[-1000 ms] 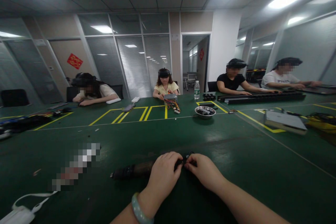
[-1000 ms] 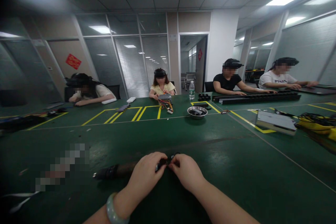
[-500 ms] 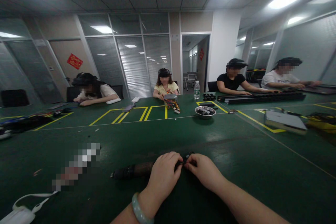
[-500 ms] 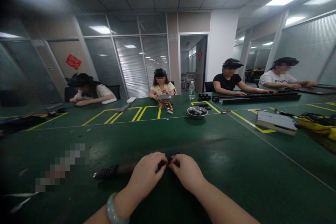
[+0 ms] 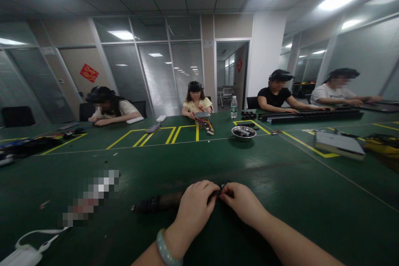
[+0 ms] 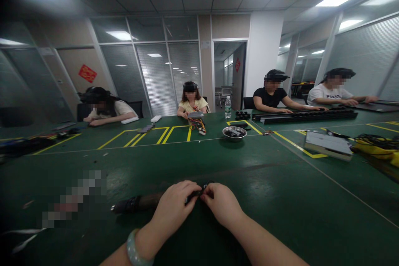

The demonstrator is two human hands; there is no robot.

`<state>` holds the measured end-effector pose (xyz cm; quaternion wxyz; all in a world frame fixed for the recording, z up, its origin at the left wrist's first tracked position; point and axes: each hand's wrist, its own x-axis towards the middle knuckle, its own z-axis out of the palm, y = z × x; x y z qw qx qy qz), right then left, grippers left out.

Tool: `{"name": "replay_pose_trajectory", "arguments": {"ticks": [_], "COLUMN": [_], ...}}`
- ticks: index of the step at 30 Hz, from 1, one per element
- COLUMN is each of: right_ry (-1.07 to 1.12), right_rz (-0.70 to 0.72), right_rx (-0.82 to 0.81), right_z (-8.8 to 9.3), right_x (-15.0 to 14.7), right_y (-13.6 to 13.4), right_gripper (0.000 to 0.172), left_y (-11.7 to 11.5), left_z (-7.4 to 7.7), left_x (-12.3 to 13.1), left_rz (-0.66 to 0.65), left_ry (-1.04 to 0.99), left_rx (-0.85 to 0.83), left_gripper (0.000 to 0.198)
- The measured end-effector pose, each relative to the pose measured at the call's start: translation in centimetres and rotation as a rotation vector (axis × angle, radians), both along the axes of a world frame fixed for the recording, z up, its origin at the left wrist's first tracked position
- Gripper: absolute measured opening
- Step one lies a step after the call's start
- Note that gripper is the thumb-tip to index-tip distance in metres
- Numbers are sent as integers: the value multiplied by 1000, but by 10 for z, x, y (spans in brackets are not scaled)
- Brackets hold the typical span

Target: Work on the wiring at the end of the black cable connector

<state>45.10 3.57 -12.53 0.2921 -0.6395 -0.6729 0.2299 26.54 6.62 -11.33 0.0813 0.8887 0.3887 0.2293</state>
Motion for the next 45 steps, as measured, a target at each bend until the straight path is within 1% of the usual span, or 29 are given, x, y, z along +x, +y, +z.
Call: {"name": "replay_pose_trajectory", "arguments": {"ticks": [2,6,10,14,16,19,22,26,28,32,35,38,41,43,45], "right_ry": [2,1,-2,-9,-13,-9,-2,10,16,13,15,16,3,-1,-2], "right_rz": [3,10,12,8,6,6,9,3,-2,4,14,20,16,13,12], "right_rx": [-13,-9,-12,-14,-9,2,5,-8,-4,4,-5,-16,-8,-6,-4], "right_z": [1,2,1,-2,-4,-7,-9,-9,-7,-4,-5,-7,-8,-8,-7], "right_x": [0,-1,-1,0,0,1,1,2,2,1,1,2,3,2,2], "right_y": [0,0,0,2,3,3,3,2,2,2,3,3,3,3,3], "right_gripper": [11,11,12,12,12,13,13,11,11,11,12,12,12,12,11], "left_y": [-1,-2,-1,0,-1,-2,-2,-1,-1,0,-1,-1,-1,-1,-2], "left_z": [1,2,1,-2,-1,2,3,1,0,0,0,-1,-1,0,1], "left_x": [0,0,0,0,1,1,1,1,0,-1,-1,0,0,0,0], "left_rz": [16,13,-6,56,74,31,4,62,70,3,0,50,61,28,0], "left_ry": [-8,20,29,12,11,27,34,10,-1,-5,-21,-44,-29,-9,0], "left_rx": [-4,0,1,-26,-38,-30,-24,-35,-32,-11,-16,-35,-41,-30,-12], "left_gripper": [26,18,21,26,23,17,20,26,23,16,21,28,22,16,17]}}
